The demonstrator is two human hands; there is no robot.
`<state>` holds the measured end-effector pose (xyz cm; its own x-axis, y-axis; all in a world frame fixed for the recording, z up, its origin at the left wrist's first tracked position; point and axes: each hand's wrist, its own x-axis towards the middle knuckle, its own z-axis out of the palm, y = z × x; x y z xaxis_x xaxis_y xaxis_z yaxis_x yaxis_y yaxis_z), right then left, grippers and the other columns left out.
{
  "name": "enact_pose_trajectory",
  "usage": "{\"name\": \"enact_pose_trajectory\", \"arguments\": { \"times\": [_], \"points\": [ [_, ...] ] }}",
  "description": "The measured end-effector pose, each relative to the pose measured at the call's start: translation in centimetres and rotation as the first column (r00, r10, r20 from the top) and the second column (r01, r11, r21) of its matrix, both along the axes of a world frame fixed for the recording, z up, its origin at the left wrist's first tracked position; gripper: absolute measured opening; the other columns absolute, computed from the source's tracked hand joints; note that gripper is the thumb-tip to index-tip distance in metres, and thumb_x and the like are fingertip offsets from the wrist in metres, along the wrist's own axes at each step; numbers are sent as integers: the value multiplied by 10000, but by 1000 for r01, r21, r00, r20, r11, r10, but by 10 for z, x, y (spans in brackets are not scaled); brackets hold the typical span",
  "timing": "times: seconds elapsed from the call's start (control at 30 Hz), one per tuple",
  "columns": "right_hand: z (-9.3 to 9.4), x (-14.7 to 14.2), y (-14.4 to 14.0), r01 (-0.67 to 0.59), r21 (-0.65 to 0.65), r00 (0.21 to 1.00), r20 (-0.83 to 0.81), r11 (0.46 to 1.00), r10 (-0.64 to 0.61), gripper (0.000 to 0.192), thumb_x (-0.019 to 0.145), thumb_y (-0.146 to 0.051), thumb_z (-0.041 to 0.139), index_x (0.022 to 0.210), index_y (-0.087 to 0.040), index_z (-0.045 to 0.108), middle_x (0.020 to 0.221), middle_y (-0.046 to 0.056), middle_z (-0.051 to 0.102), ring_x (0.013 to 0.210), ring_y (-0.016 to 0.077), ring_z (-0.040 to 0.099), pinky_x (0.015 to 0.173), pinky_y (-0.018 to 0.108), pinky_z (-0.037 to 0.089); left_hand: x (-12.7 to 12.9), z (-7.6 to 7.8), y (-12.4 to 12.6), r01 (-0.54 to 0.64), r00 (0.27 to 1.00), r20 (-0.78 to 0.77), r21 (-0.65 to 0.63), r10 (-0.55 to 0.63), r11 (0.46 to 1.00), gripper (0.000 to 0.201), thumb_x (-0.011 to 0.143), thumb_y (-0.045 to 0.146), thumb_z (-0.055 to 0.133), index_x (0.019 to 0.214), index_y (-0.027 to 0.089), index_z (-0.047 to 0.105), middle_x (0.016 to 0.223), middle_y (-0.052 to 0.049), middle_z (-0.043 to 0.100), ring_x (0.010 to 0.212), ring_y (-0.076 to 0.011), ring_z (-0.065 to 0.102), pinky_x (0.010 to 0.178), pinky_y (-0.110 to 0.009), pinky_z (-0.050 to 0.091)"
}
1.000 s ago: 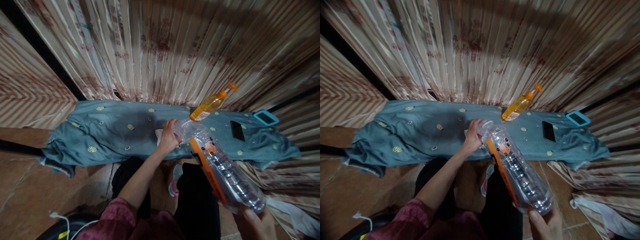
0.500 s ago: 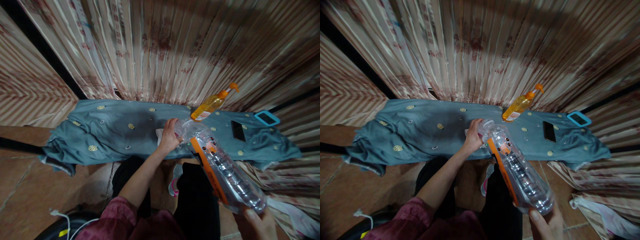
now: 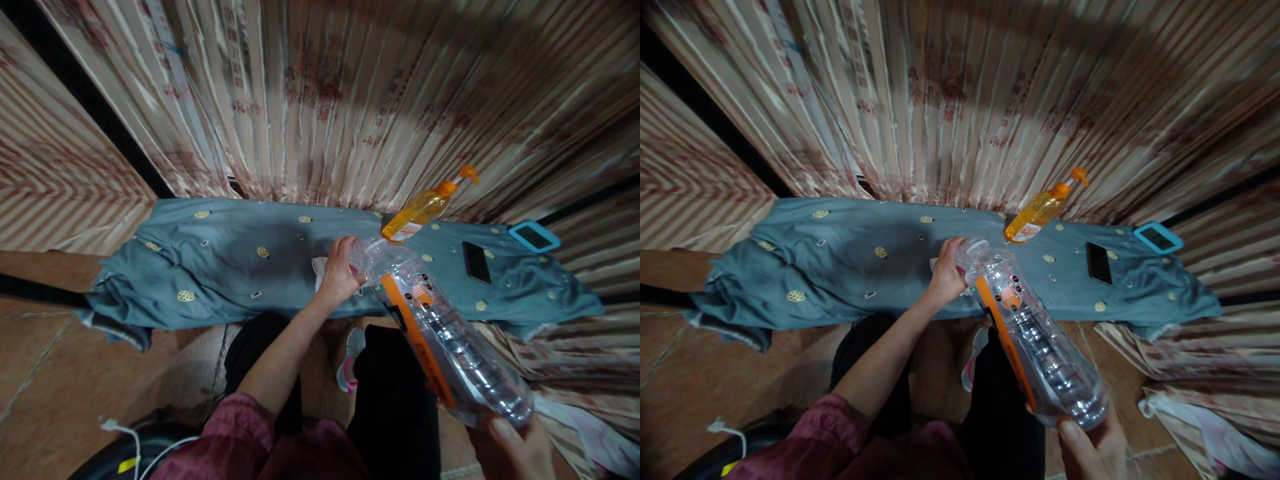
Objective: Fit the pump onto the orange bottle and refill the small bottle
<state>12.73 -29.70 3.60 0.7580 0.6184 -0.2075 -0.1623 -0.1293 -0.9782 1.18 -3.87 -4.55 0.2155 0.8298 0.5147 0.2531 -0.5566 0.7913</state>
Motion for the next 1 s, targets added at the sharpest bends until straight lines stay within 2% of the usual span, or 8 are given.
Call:
{"name": "enact_pose_trajectory", "arguments": {
  "times": [0.2,0.33,0.57,0.67,0.8,0.9,1.0],
  "points": [
    [-4,2,-3,-34,-37,998,46,999,36,576,647,-447,775,1139,-194,615,979,89,702,863,283,662,797,419,511,0,0,1,6,1000,4,1,-6,1000,613,711,256,743,1231,223,421,1236,-103,536,1165,-274,550,999,-444,480],
    [-4,0,-2,1,-36,1000,15,999,-1,622,632,-461,788,1169,-201,614,1039,96,702,888,278,666,777,404,532,0,0,1,4,1000,-5,-1,-4,1000,616,709,254,746,1231,223,420,1238,-104,534,1170,-274,545,1000,-445,482],
    [1,-8,1,-67,1,993,-96,998,67,746,691,-452,754,1350,-201,507,945,106,735,814,321,713,742,496,567,1,-2,1,6,1000,1,-2,-6,1000,649,690,202,741,1244,225,402,1256,-107,519,1184,-278,536,1008,-453,477],
    [-4,-6,-1,-121,19,987,-103,993,122,715,722,-440,722,1372,-248,495,991,81,742,884,308,717,749,440,576,0,-2,1,10,1000,4,-10,-10,1000,649,694,196,735,1248,236,398,1262,-102,516,1191,-281,532,1007,-455,476],
    [-15,3,-6,-125,38,979,-161,991,129,633,691,-427,756,1289,-327,575,1024,5,753,867,241,730,766,324,583,-1,0,0,18,1000,1,-3,-18,1000,653,686,194,747,1242,215,405,1253,-113,517,1185,-281,533,1004,-446,478],
    [-17,5,-9,-154,33,974,-165,988,157,627,671,-458,779,1253,-303,604,1033,26,757,885,263,730,796,342,584,-2,2,-1,24,1000,7,4,-24,1000,653,697,208,745,1251,219,400,1256,-113,512,1188,-280,530,1005,-448,476],
    [-9,-1,-10,-163,-3,971,-178,987,160,728,665,-464,776,1329,-281,540,1074,64,751,951,292,719,809,373,577,-2,3,-2,33,999,13,7,-33,999,657,708,238,742,1262,227,390,1265,-115,505,1191,-285,527,1006,-456,471]
  ]
}}
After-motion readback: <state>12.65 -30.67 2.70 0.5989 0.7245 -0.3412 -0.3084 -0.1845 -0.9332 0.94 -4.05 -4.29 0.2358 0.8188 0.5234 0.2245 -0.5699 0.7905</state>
